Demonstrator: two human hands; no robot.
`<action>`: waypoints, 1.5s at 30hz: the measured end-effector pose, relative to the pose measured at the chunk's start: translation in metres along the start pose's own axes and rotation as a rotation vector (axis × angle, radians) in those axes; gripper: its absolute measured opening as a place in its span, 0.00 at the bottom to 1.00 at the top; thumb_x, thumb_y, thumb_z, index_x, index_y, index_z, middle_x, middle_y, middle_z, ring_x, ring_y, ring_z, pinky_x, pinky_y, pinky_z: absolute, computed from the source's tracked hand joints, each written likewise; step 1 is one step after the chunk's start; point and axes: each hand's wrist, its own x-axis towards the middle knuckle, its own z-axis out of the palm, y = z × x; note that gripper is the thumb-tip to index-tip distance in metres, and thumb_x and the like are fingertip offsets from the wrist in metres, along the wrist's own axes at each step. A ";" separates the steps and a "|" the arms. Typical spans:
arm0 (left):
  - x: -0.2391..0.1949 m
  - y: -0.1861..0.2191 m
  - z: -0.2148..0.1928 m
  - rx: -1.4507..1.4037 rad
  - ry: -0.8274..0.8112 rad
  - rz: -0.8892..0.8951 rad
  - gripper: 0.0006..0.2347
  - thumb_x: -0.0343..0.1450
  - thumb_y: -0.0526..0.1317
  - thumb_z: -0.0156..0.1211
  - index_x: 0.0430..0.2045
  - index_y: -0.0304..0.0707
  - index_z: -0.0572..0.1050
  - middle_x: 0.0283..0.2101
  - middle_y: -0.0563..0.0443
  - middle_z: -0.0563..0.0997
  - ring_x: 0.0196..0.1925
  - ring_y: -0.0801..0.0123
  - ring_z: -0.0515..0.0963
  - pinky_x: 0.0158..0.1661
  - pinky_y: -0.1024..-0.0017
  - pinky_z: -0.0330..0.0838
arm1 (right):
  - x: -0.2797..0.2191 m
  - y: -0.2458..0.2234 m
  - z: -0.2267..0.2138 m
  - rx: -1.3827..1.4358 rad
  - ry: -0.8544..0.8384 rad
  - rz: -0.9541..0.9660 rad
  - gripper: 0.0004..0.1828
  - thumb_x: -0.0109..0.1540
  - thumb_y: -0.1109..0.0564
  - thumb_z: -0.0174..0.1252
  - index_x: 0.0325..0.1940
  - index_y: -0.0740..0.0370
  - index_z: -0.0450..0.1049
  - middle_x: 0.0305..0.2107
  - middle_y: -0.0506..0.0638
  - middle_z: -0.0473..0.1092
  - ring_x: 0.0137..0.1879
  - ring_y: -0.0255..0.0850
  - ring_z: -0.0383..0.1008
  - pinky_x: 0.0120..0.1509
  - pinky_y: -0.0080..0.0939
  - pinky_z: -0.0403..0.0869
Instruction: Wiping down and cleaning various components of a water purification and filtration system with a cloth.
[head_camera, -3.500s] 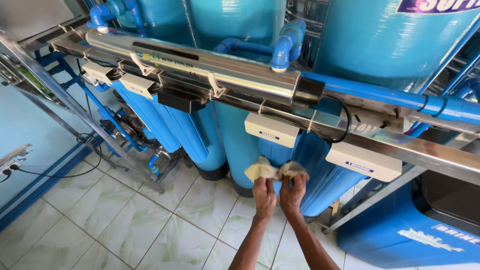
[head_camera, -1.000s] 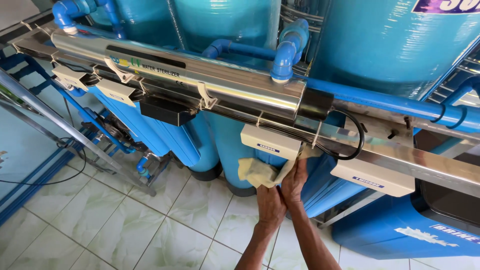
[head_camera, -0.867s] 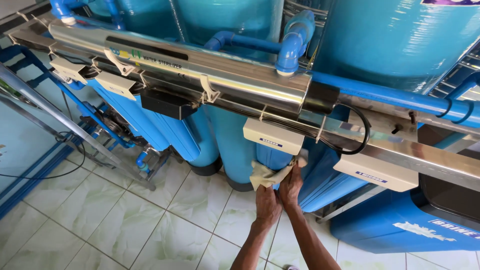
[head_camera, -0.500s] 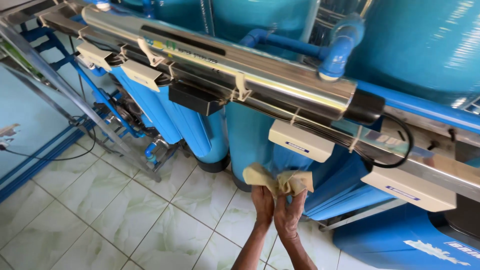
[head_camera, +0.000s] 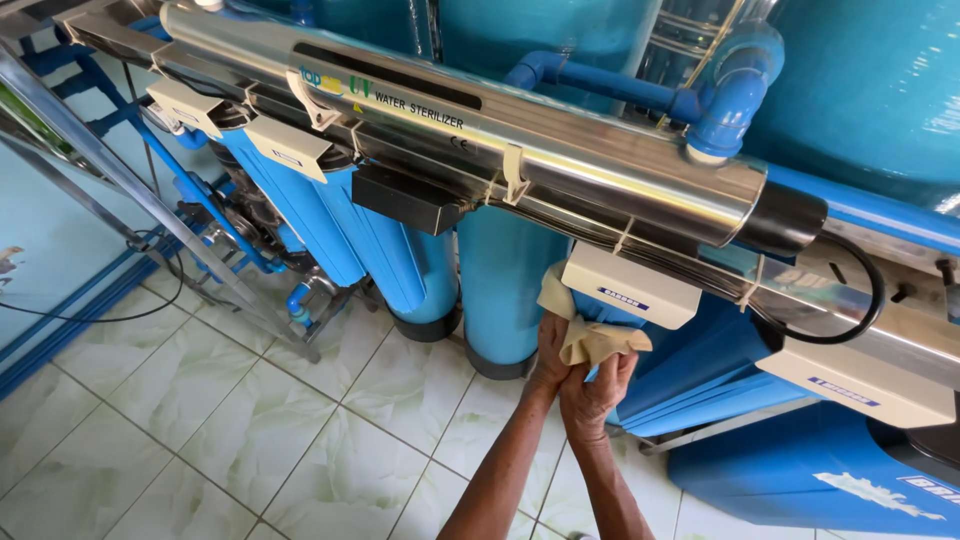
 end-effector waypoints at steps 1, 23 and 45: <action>-0.023 -0.014 0.006 0.045 -0.050 -0.022 0.23 0.76 0.44 0.53 0.63 0.29 0.63 0.61 0.22 0.69 0.62 0.34 0.69 0.58 0.50 0.67 | -0.010 0.005 0.001 -0.011 -0.047 0.070 0.18 0.56 0.72 0.55 0.50 0.65 0.70 0.48 0.60 0.65 0.50 0.57 0.70 0.51 0.48 0.71; -0.001 0.071 -0.111 -1.145 0.558 -1.182 0.21 0.75 0.48 0.48 0.60 0.40 0.67 0.57 0.51 0.77 0.54 0.66 0.79 0.52 0.67 0.76 | -0.056 -0.003 -0.032 1.031 -0.402 1.085 0.18 0.63 0.65 0.56 0.57 0.61 0.73 0.50 0.50 0.75 0.54 0.43 0.76 0.56 0.48 0.76; 0.111 0.187 -0.065 0.254 0.013 -0.110 0.14 0.70 0.31 0.55 0.49 0.27 0.75 0.50 0.27 0.77 0.53 0.30 0.74 0.53 0.44 0.67 | 0.028 -0.027 -0.096 1.244 -0.326 0.991 0.16 0.66 0.65 0.51 0.58 0.61 0.72 0.52 0.48 0.74 0.56 0.39 0.76 0.60 0.41 0.74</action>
